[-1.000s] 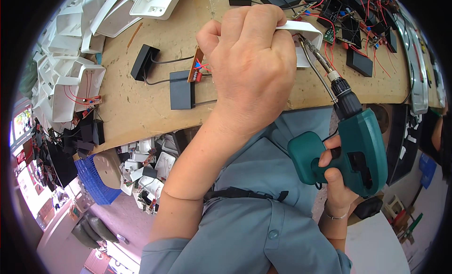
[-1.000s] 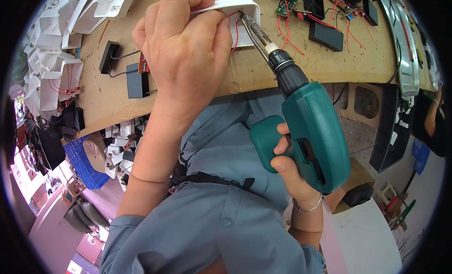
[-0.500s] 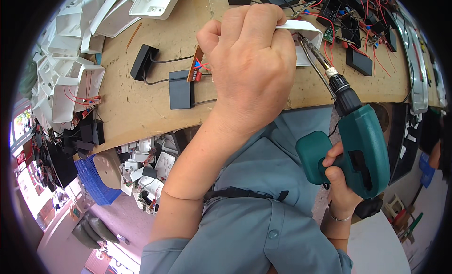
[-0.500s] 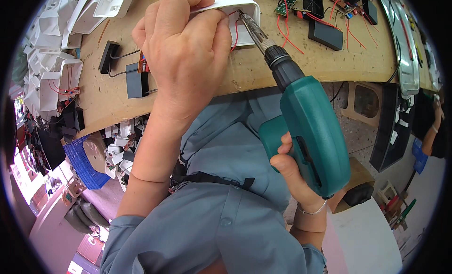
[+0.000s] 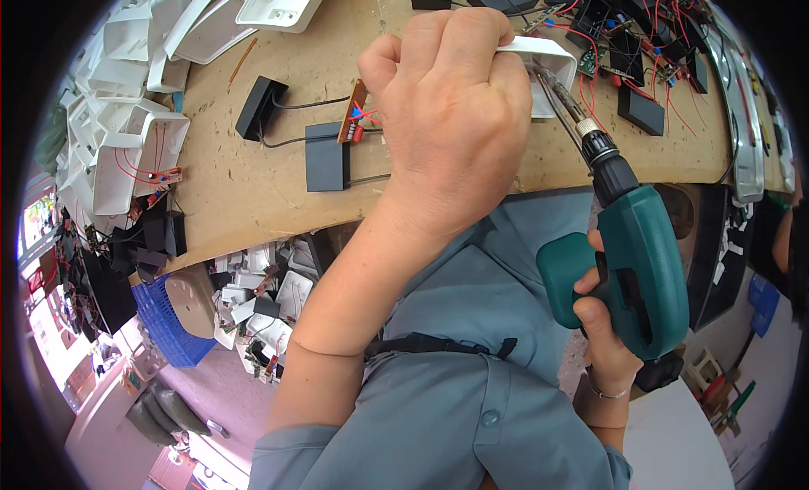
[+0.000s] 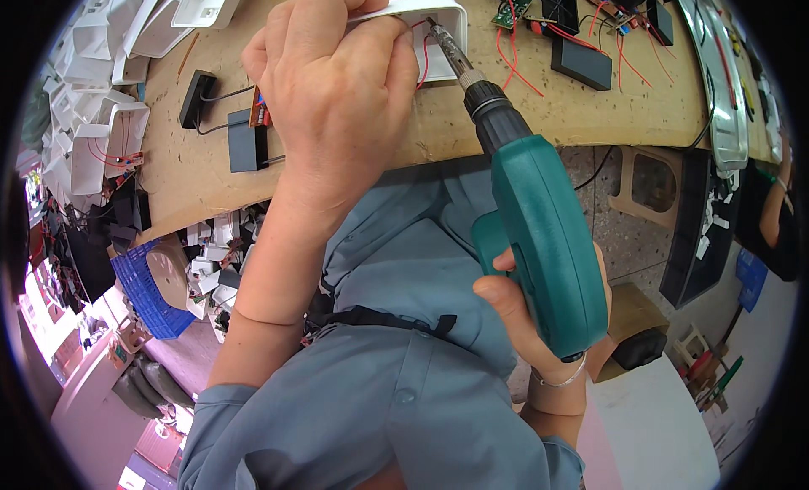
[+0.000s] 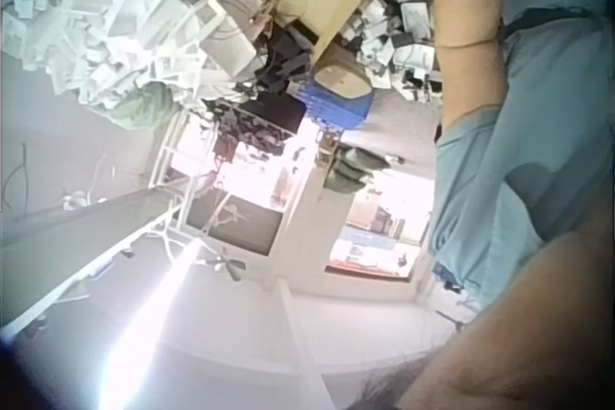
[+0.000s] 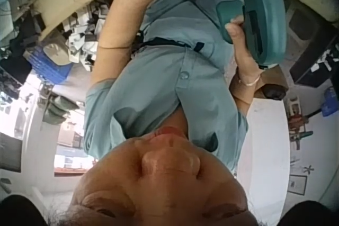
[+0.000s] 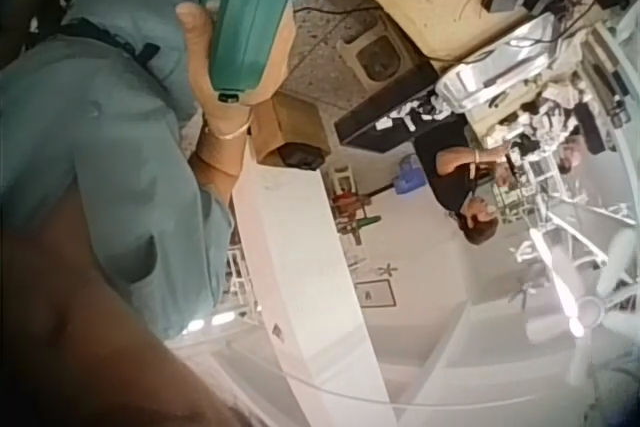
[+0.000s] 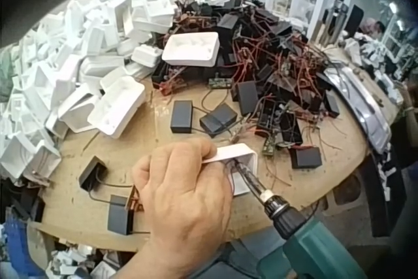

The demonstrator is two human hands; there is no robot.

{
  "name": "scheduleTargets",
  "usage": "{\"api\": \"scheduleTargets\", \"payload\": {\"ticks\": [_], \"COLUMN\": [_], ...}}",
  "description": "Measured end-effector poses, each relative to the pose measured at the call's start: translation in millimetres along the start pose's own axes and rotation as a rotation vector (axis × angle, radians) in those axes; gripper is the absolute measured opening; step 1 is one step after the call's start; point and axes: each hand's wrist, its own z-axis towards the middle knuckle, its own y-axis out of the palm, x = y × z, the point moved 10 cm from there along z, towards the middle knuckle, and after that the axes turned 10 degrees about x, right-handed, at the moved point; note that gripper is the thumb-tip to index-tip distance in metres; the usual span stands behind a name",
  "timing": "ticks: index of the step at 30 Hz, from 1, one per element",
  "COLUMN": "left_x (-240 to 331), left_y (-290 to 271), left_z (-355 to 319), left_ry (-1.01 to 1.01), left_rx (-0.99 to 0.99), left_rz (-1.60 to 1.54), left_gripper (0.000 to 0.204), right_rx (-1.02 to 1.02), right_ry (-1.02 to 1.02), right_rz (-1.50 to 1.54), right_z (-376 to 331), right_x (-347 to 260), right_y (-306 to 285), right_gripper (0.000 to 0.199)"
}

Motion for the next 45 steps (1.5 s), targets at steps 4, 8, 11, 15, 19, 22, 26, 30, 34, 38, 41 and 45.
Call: {"api": "scheduleTargets", "payload": {"ticks": [4, 8, 11, 15, 19, 22, 26, 30, 34, 38, 41, 45], "left_x": [6, -9, -9, -9, -1, 0, 4, 6, 4, 5, 6, 11], "left_y": [-1, 11, 13, 8, 8, -3, -5, -1, -4, -7, -3, -10], "left_z": [2, -8, -10, -7, -4, -1, 3, 3, 2, 4, 2, 7], "left_ry": [0.073, -0.092, -0.098, -0.099, 0.023, 0.024, 0.093, 0.094, 0.105, 0.099, 0.085, 0.133], "left_rx": [-0.031, 0.034, 0.021, 0.018, 0.074, 0.071, -0.013, -0.031, -0.015, -0.013, -0.074, -0.123], "left_rz": [0.091, -0.090, -0.099, -0.098, -0.014, -0.015, 0.104, 0.091, 0.103, 0.065, 0.059, 0.038], "left_gripper": [0.004, 0.004, 0.004, 0.004, 0.004, 0.004, 0.004, 0.004, 0.003, 0.002, 0.002, 0.014], "right_rx": [0.025, -0.013, -0.019, -0.036, -0.028, -0.031, -0.023, -0.022, -0.053, 0.025, 0.109, 0.187], "right_ry": [0.107, 0.130, 0.143, 0.138, 0.143, 0.166, 0.186, 0.199, 0.139, 0.022, 0.137, 0.120], "right_rz": [0.133, 0.182, 0.208, 0.189, 0.202, 0.199, 0.219, 0.253, 0.203, 0.238, 0.322, 0.329], "right_z": [-3, -4, -6, -6, -5, -5, -9, -14, -23, -21, -21, -22], "right_x": [6, 6, 10, 10, 8, 11, 10, 18, 19, 9, 12, 14], "right_y": [0, 4, 3, 4, 5, 5, 6, 4, 0, -12, -15, -23], "right_gripper": [0.031, 0.028, 0.027, 0.027, 0.027, 0.027, 0.027, 0.027, 0.067, 0.069, 0.071, 0.071]}}
